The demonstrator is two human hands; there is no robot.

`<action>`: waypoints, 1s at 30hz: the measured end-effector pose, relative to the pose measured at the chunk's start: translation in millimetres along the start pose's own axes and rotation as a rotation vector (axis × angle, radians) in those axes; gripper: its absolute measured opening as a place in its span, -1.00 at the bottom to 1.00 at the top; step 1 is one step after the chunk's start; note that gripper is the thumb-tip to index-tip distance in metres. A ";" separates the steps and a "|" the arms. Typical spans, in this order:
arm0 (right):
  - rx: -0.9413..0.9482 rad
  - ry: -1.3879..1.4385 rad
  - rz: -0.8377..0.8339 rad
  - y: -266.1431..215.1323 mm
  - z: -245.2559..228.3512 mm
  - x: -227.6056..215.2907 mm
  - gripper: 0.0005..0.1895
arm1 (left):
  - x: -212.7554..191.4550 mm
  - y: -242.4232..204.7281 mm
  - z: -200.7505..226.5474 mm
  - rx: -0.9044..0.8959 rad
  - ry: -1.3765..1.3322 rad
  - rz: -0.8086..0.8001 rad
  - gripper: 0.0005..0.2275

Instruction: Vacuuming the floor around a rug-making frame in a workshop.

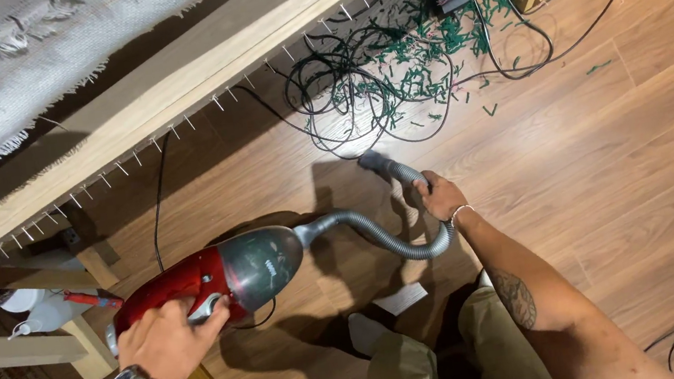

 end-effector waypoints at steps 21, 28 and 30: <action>0.035 0.087 0.149 65.3 41.6 -94.7 -0.53 | -31.3 -2.3 65.4 -0.068 -0.128 0.063 -0.38; 0.070 0.151 0.454 19.9 116.5 -186.1 -0.55 | -53.8 -19.7 141.4 -0.002 -0.072 -0.004 -0.40; 0.105 0.104 0.490 17.5 164.5 -200.3 -0.55 | -56.0 -19.7 162.2 0.022 -0.070 0.022 -0.41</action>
Point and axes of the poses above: each hand's wrist, its own y-axis towards the middle knuckle, its own x-axis out of the palm, z = x × y, the point moved 10 cm from there along y, towards the middle knuckle, and after that the axes turned 11 degrees about y, right-handed, at the moved point
